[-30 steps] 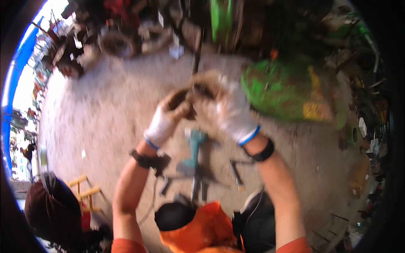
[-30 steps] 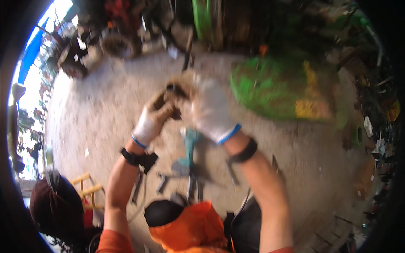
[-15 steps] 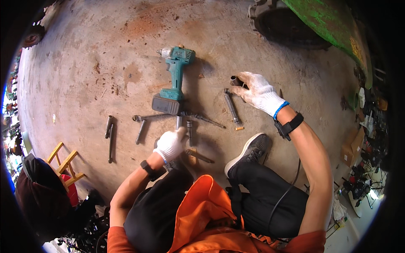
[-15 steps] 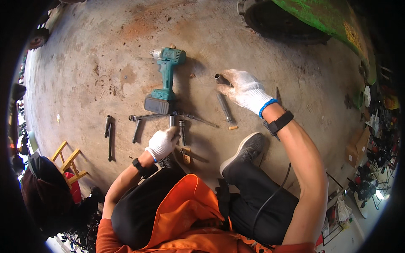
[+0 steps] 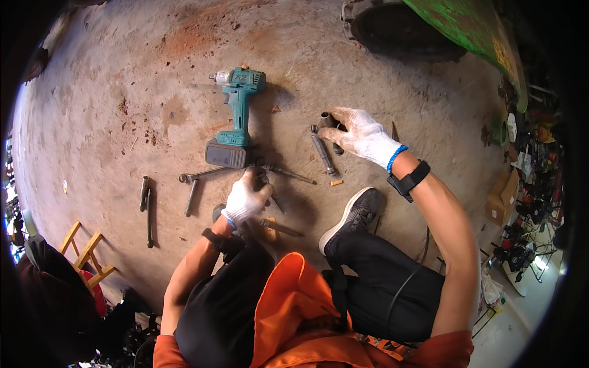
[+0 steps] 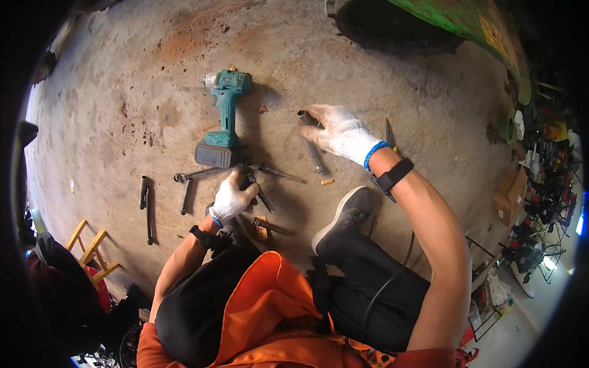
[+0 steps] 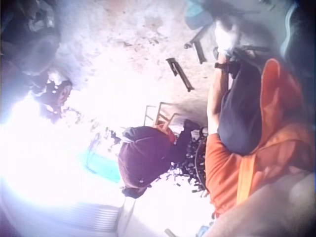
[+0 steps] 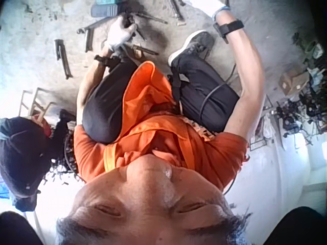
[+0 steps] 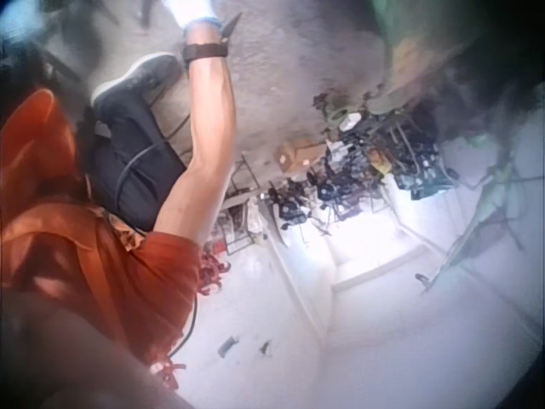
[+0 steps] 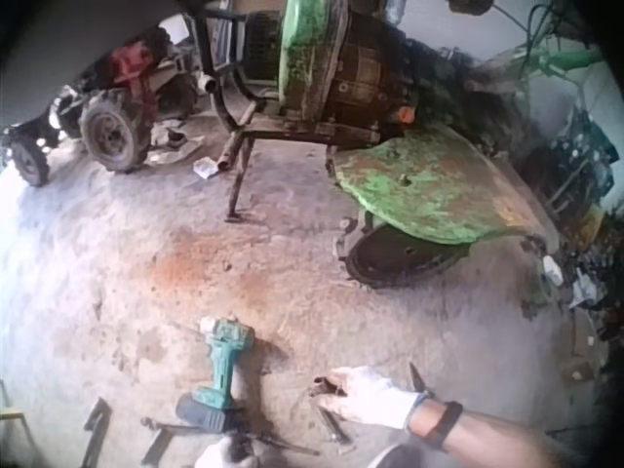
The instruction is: The person disassembles a green walk-behind lawnmower in a workshop. They remove the handle assembly, detach the engine cover, and use a cordless impact driver to remove bolts from the engine and deck. The person repeatedly repositions the mower and uses both hands to stabilize and manipulate components.
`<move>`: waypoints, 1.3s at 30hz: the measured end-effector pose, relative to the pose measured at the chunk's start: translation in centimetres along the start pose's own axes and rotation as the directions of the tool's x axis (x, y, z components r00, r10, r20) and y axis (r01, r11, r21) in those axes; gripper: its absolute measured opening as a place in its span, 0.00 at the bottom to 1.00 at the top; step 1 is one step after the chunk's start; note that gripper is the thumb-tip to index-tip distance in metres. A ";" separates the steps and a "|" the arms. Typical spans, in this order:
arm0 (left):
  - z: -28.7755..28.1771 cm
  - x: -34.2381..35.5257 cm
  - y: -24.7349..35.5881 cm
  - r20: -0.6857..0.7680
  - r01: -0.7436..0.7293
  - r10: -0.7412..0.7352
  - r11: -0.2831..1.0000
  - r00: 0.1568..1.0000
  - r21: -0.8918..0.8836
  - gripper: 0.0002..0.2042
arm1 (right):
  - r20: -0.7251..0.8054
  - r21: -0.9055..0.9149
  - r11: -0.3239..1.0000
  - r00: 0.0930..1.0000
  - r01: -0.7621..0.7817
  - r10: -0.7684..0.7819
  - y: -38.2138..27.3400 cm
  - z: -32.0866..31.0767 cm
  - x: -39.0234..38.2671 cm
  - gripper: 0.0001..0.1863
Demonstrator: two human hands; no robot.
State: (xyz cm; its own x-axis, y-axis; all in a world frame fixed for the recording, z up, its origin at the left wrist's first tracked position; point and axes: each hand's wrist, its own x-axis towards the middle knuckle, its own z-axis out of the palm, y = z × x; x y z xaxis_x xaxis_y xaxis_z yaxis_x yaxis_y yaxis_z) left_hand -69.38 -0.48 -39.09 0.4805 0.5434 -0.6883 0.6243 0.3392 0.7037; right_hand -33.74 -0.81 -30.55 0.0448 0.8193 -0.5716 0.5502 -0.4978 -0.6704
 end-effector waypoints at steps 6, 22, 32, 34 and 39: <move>1.8 1.5 0.6 0.144 -0.335 0.414 0.437 0.899 0.834 0.12 | 0.047 0.044 0.999 0.999 0.014 -0.016 1.2 1.5 1.3 0.28; -10.4 -1.8 15.6 0.025 -0.635 0.695 0.641 0.719 0.432 0.16 | -0.272 0.104 0.965 0.940 0.239 -0.203 -3.9 -2.1 2.9 0.21; -29.8 -6.0 45.7 -0.462 -0.860 0.851 0.415 0.250 0.298 0.18 | -0.233 0.332 0.922 0.965 0.198 -0.124 -15.9 -5.3 8.5 0.17; -30.2 -4.1 49.9 -0.451 -0.864 0.852 0.419 0.267 0.279 0.17 | -0.199 0.373 0.881 0.953 0.291 -0.230 -17.6 -5.0 7.5 0.18; -29.8 -0.3 54.3 -0.367 -0.837 0.899 0.384 0.241 0.391 0.14 | -0.259 0.320 0.833 0.888 0.451 -0.381 -18.2 -4.2 6.5 0.19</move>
State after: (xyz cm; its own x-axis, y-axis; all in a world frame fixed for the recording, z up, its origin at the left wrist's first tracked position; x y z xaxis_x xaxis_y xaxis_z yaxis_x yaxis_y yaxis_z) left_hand -53.98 40.66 4.57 0.4508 0.7173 0.5313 0.0778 -0.6246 0.7771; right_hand -39.98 14.82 -20.10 0.0460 0.9905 -0.1298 0.2115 -0.1366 -0.9678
